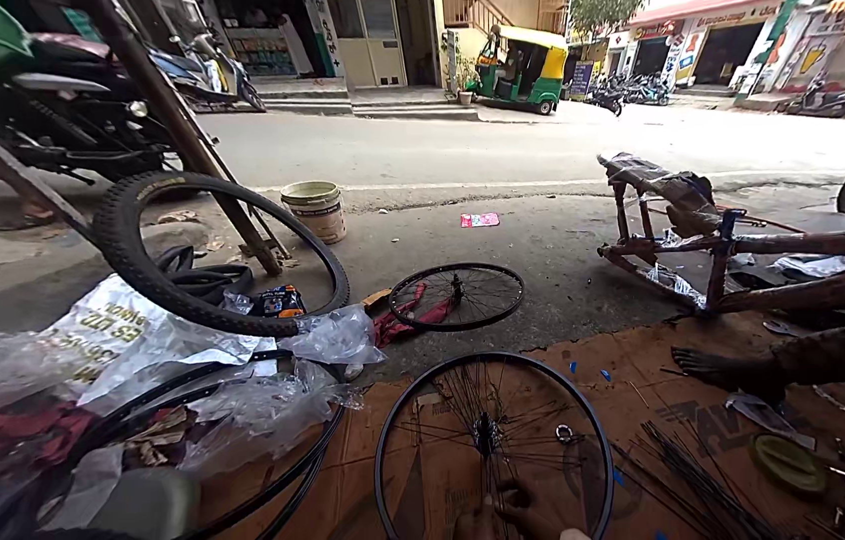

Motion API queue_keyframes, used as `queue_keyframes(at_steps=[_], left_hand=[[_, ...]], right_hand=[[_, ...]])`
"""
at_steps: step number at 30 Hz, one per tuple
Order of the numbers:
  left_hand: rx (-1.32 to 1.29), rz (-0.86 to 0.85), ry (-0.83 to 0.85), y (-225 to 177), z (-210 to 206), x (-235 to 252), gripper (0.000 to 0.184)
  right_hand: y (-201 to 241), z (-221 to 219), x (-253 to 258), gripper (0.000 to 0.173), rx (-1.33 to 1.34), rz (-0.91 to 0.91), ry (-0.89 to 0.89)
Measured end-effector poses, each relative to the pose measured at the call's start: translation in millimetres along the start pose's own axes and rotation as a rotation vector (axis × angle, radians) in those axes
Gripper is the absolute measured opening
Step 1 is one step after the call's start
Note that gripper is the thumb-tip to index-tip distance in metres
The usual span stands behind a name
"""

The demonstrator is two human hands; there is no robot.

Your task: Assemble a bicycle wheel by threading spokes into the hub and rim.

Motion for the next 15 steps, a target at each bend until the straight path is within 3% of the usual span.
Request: queue_keyframes(at_steps=[6, 11, 15], left_hand=[[0.029, 0.125, 0.083, -7.9, 1.3, 3.6, 0.021], [0.040, 0.180, 0.111, -12.3, 5.3, 6.6, 0.021], [0.299, 0.109, 0.127, -23.0, 19.3, 11.4, 0.024]], right_hand=[[-0.8, 5.4, -4.9, 0.052, 0.063, -0.010, 0.042], [-2.6, 6.0, -21.8, 0.072, 0.148, -0.006, -0.016], [-5.6, 12.5, -34.8, 0.070, 0.191, 0.074, -0.053]])
Point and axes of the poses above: each hand's wrist, its own x-axis towards the middle knuckle, its own z-axis out of the back of the hand, y = z × x, the point moved 3 cm from there along x, towards the middle knuckle
